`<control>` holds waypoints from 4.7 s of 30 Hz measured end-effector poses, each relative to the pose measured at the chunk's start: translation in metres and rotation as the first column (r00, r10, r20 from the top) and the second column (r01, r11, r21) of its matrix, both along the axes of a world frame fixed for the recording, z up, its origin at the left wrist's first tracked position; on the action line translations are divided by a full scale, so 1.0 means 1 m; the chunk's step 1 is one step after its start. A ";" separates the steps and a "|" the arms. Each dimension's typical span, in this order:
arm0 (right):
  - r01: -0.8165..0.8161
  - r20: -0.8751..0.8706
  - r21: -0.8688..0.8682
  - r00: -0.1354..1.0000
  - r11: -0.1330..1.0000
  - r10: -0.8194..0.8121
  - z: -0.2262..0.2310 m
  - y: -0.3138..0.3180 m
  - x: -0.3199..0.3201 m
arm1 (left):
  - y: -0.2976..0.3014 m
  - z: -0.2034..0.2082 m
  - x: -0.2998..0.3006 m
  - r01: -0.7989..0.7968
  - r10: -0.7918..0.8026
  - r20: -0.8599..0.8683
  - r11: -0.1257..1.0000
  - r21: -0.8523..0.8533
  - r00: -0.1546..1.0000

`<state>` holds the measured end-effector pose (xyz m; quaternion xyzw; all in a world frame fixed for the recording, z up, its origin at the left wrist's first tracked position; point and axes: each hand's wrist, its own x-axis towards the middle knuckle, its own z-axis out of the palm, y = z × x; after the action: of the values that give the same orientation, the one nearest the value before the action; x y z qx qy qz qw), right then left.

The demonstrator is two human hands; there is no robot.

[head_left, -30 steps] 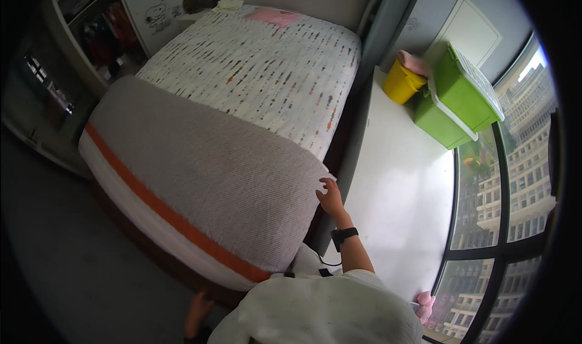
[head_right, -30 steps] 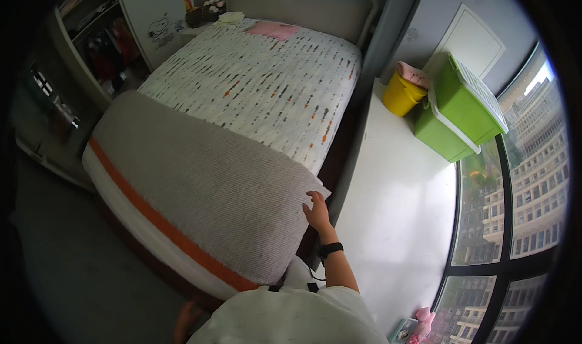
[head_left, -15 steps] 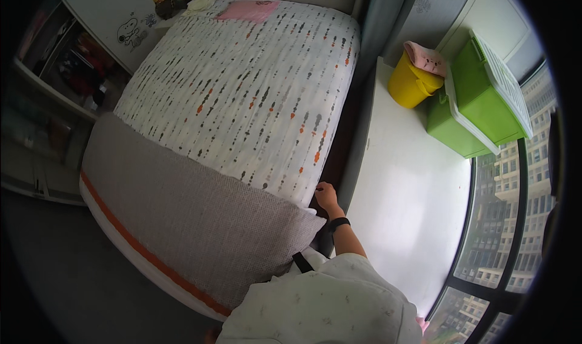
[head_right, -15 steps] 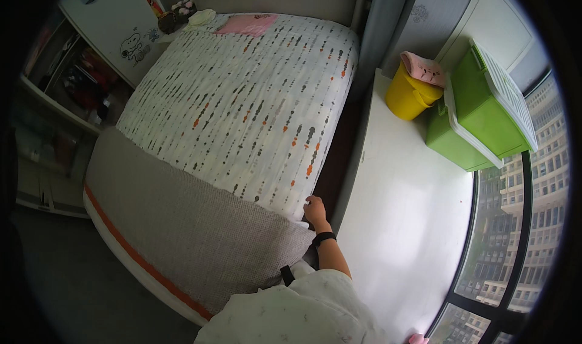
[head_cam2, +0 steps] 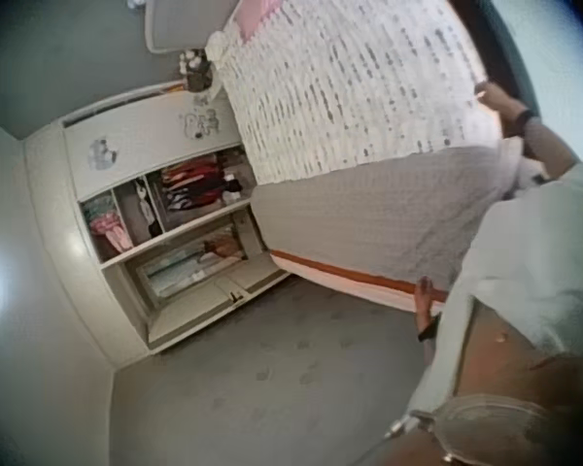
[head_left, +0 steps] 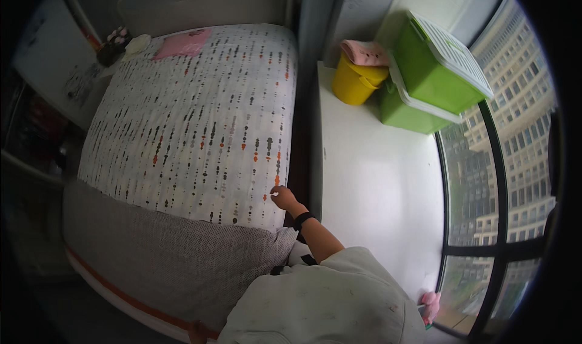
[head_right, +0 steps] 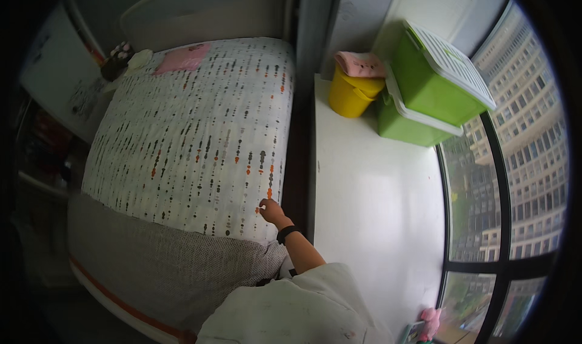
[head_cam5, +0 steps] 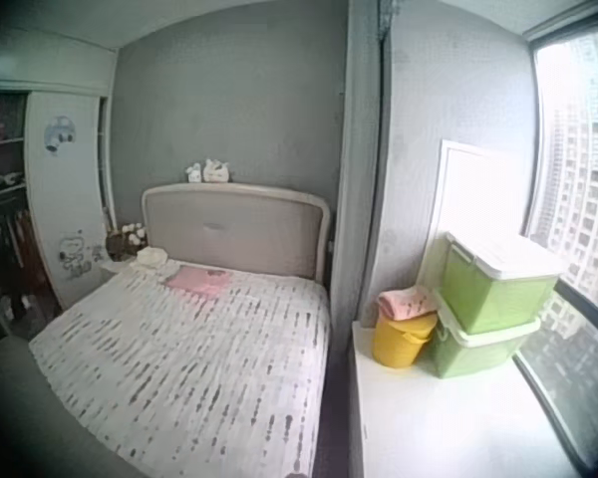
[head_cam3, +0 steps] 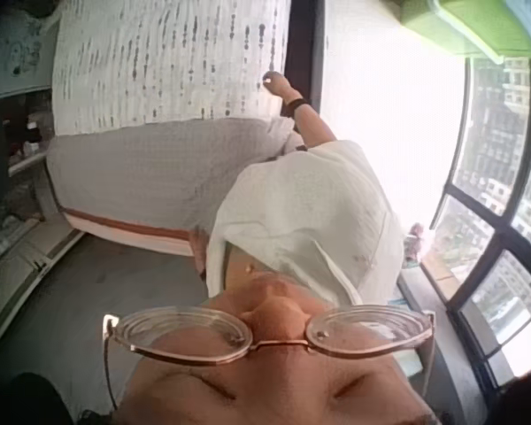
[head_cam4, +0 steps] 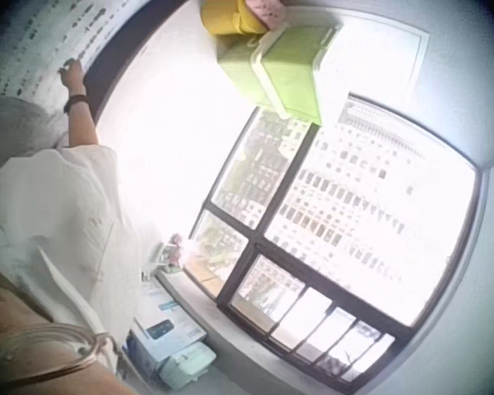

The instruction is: The person folds several pieces of clothing on a bed, including a red and white garment, a light green item, and a yellow item. They then smooth the bedsheet and leave the room.

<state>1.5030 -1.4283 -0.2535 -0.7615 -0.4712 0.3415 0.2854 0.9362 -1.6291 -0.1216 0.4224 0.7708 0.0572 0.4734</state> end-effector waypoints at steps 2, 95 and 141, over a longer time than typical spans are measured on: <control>0.007 0.046 0.005 0.999 1.000 -0.008 0.003 0.004 0.022 | -0.005 -0.011 0.008 -0.057 0.056 0.048 0.998 0.003 0.997; -0.690 0.711 0.124 0.563 0.713 0.422 -0.112 0.876 0.573 | 1.144 -0.290 0.816 0.509 -0.055 -0.763 0.775 0.374 0.644; -0.785 0.166 -0.315 -0.599 -0.534 0.783 -0.053 0.663 0.340 | 0.553 -0.188 0.700 0.740 -0.691 0.310 0.669 -0.068 0.653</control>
<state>1.8429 -0.7655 -0.3068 0.0106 -0.9302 0.2638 -0.2550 1.6358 -1.0756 -0.3094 0.6348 0.4739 -0.1534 0.5907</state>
